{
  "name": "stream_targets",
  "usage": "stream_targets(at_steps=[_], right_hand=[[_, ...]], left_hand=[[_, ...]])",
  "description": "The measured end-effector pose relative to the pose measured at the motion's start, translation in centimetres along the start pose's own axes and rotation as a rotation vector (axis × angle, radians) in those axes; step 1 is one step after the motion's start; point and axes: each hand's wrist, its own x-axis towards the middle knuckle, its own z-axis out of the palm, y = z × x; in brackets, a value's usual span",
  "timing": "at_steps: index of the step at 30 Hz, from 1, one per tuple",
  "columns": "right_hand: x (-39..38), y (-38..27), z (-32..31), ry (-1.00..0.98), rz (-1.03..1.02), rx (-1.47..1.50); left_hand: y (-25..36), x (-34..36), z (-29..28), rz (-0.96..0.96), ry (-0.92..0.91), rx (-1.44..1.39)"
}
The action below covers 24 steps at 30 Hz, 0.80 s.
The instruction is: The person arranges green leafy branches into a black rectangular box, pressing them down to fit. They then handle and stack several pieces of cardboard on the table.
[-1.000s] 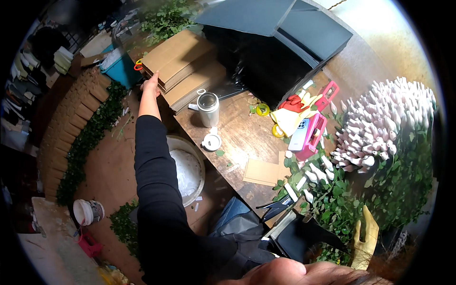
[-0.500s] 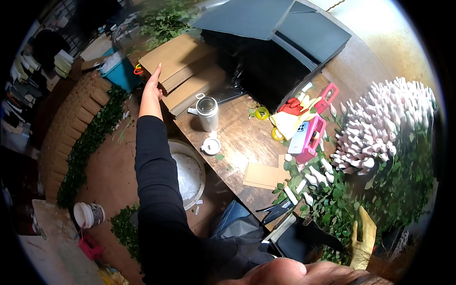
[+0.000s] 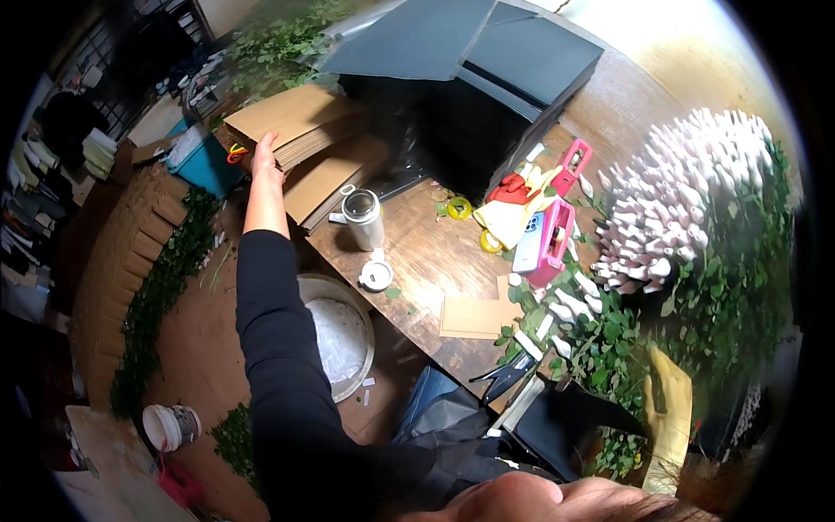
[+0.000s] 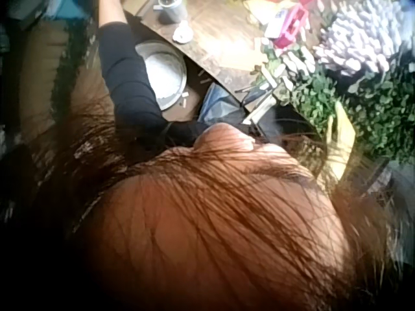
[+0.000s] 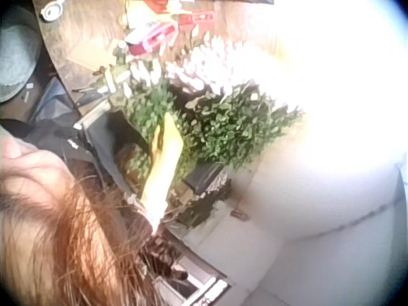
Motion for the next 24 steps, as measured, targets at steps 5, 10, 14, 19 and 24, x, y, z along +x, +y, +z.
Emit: stream_targets(at_steps=[5, 10, 14, 19, 24], right_hand=[[0.8, -3.9, -1.2, 0.015, -0.028, 0.177], [1.5, -9.6, -1.0, -0.285, -0.164, 0.603], [1.0, -13.3, 1.5, -0.612, -0.121, 1.197], [-1.9, -14.0, 8.0, -0.760, 0.404, 1.990], [-5.3, -9.8, 6.3, -0.296, 0.305, 2.140]], left_hand=[[2.6, -7.9, 0.9, 0.139, -0.071, -0.036], [4.3, -24.1, -2.1, 0.277, -0.154, -0.031], [-0.8, -36.6, -5.6, 0.275, -0.183, -0.130], [-7.1, -52.6, -5.0, 0.238, -0.306, -0.194], [-12.6, -62.9, 1.0, 0.251, -0.671, -0.124]])
